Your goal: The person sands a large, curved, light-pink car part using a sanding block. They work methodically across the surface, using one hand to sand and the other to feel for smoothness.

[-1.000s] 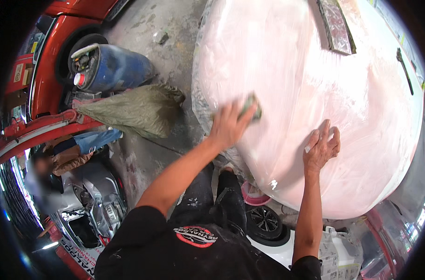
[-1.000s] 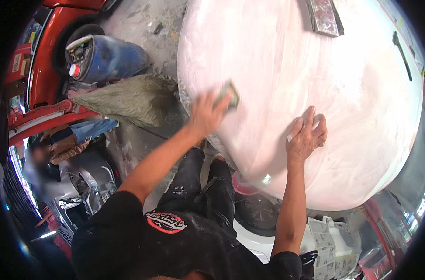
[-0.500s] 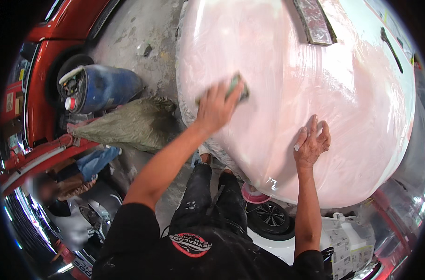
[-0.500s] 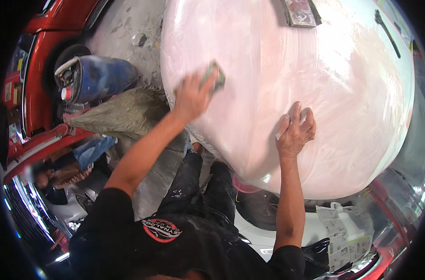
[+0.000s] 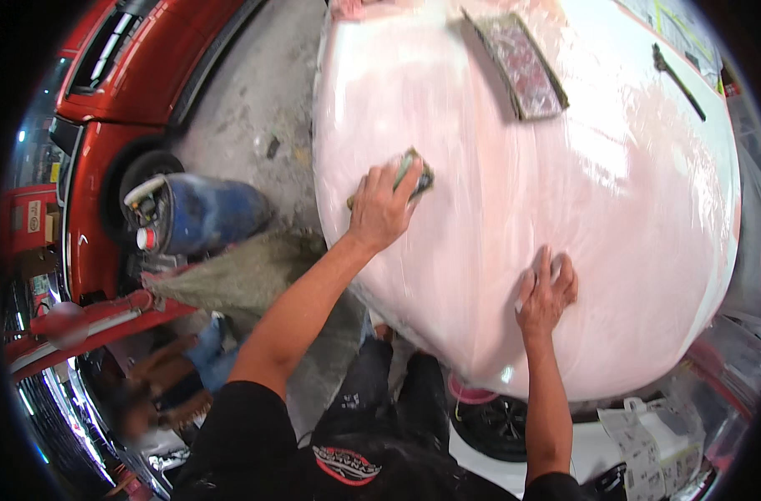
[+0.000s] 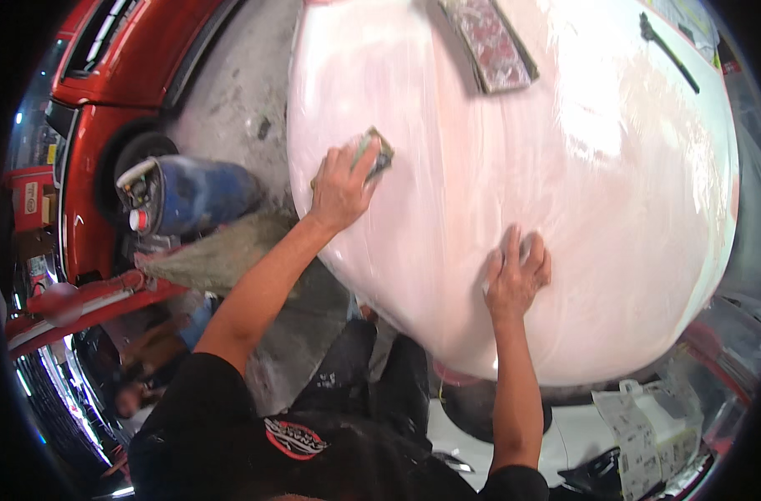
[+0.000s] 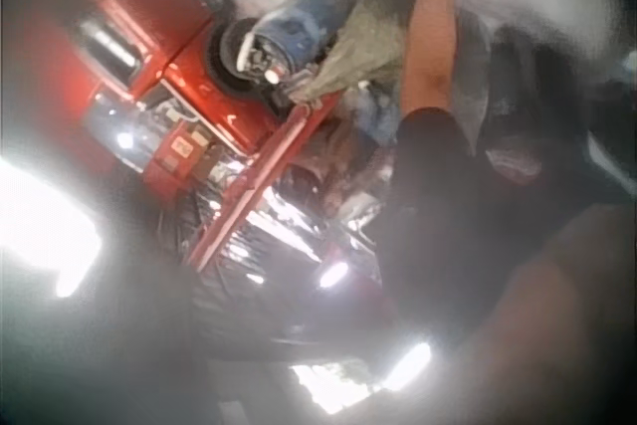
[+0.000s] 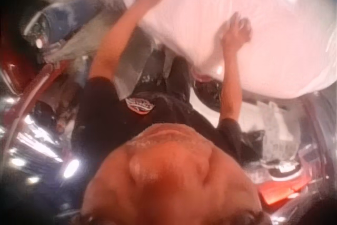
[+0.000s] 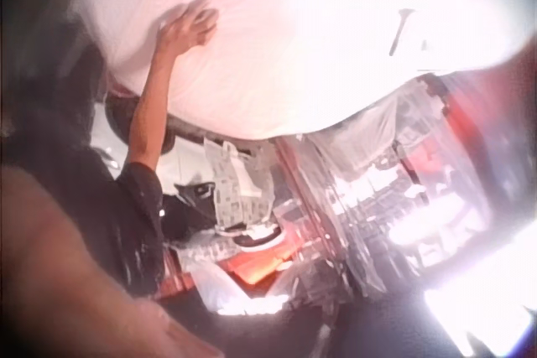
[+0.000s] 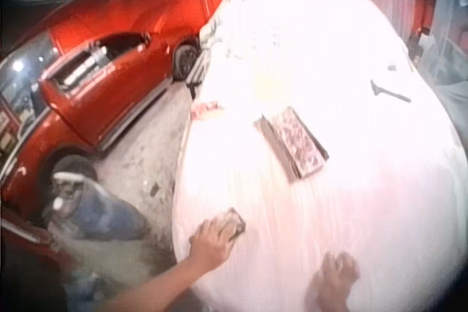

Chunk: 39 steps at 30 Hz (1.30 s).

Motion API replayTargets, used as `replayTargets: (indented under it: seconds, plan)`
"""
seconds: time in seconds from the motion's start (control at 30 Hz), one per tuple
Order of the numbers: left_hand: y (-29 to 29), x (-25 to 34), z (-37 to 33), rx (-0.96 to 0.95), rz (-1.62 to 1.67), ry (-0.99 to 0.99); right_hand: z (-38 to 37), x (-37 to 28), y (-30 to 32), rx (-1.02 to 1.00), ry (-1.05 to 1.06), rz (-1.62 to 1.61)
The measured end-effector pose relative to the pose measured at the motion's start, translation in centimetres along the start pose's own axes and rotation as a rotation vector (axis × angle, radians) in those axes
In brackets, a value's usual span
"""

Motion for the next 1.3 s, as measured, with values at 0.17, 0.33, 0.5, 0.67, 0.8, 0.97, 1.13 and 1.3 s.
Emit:
replayTargets:
  seconds: [0.17,0.33,0.5,0.67,0.8,0.97,1.13,1.3]
  plan:
    - [2.3,-7.4,-13.5,0.048,-0.013,0.057,-0.8,-1.9,0.2,0.064,0.041,-0.042]
    - [-0.5,-6.2,-9.3,0.075,-0.021,0.135,-0.1,-1.4,0.1,0.045,0.046,-0.035]
    - [0.0,-3.1,-5.6,0.006,0.001,-0.046,-0.2,-0.5,0.5,0.040,0.024,-0.025]
    - [1.8,-10.3,-17.7,0.131,-0.122,0.149,-0.9,-2.1,0.4,0.040,0.049,-0.064]
    - [-0.5,-5.6,-9.1,0.006,-0.037,0.115,0.1,-0.9,0.1,0.026,0.033,-0.035]
    - [-0.5,-5.2,-8.6,0.062,-0.016,-0.110,-0.1,-0.5,0.5,0.029,0.019,-0.005]
    - [1.4,-10.8,-16.2,0.147,-0.142,0.140,-0.9,-2.7,0.2,0.026,0.041,-0.049]
    - [0.3,-1.7,-4.4,0.049,0.084,-0.039,-0.3,-0.1,0.5,0.045,0.020,0.003]
Point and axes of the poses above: each hand's wrist, its own z-axis away from the middle knuckle, its own y-axis out of the back of the hand, x = y × z, the point moved 8 cm from there along -z, towards the middle knuckle, and after that the axes turned 3 degrees about -z, right-handed, at the moved point
